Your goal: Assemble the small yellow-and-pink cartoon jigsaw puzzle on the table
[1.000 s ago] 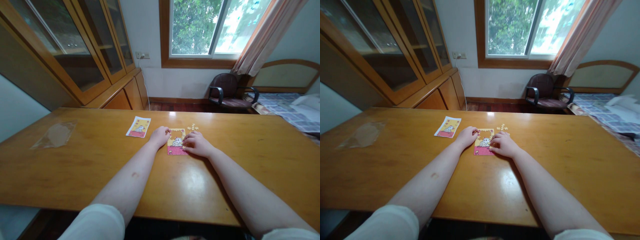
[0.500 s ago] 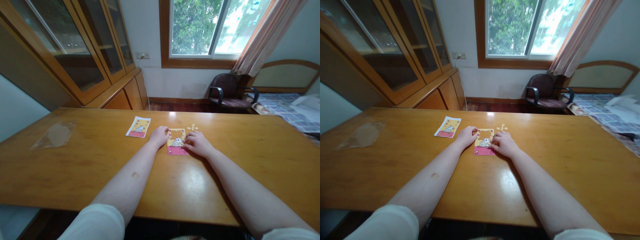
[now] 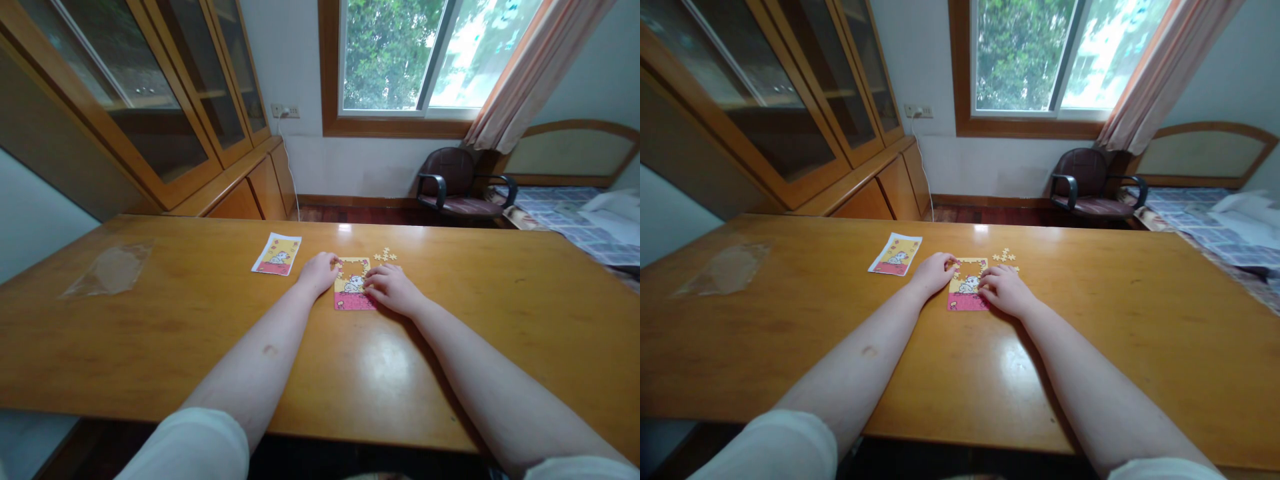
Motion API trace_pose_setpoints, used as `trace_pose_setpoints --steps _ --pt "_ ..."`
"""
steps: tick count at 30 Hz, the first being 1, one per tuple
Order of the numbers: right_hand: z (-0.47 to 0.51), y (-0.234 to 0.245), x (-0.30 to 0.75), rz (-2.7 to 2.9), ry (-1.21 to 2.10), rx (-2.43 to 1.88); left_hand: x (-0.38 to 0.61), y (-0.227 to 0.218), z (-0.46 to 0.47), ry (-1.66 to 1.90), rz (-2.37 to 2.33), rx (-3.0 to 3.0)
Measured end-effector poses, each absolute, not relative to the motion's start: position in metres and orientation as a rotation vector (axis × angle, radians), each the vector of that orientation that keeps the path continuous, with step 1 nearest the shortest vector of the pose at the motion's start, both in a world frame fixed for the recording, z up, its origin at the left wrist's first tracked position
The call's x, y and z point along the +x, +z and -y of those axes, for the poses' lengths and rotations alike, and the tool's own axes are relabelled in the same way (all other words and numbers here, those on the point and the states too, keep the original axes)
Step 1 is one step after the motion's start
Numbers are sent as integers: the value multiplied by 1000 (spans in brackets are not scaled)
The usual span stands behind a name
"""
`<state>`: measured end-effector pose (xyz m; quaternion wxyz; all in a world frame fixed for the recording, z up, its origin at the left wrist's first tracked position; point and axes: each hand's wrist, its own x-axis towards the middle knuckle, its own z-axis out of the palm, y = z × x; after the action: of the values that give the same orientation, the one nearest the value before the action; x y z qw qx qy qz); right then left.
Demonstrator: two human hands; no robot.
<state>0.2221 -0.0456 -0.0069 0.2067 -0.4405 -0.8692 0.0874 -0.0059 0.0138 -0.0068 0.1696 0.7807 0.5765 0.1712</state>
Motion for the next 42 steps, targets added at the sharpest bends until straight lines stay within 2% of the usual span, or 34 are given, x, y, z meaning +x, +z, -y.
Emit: trace_pose_setpoints --steps 7,16,42 --pt "44 -11 222 2431 221 -1209 -1 2 -7 516 -1402 2327" --pt "36 -19 231 2341 176 -1347 6 9 8 302 -951 2564" --pt "37 -16 231 2352 211 -1367 -1 9 1 335 -1249 2491"
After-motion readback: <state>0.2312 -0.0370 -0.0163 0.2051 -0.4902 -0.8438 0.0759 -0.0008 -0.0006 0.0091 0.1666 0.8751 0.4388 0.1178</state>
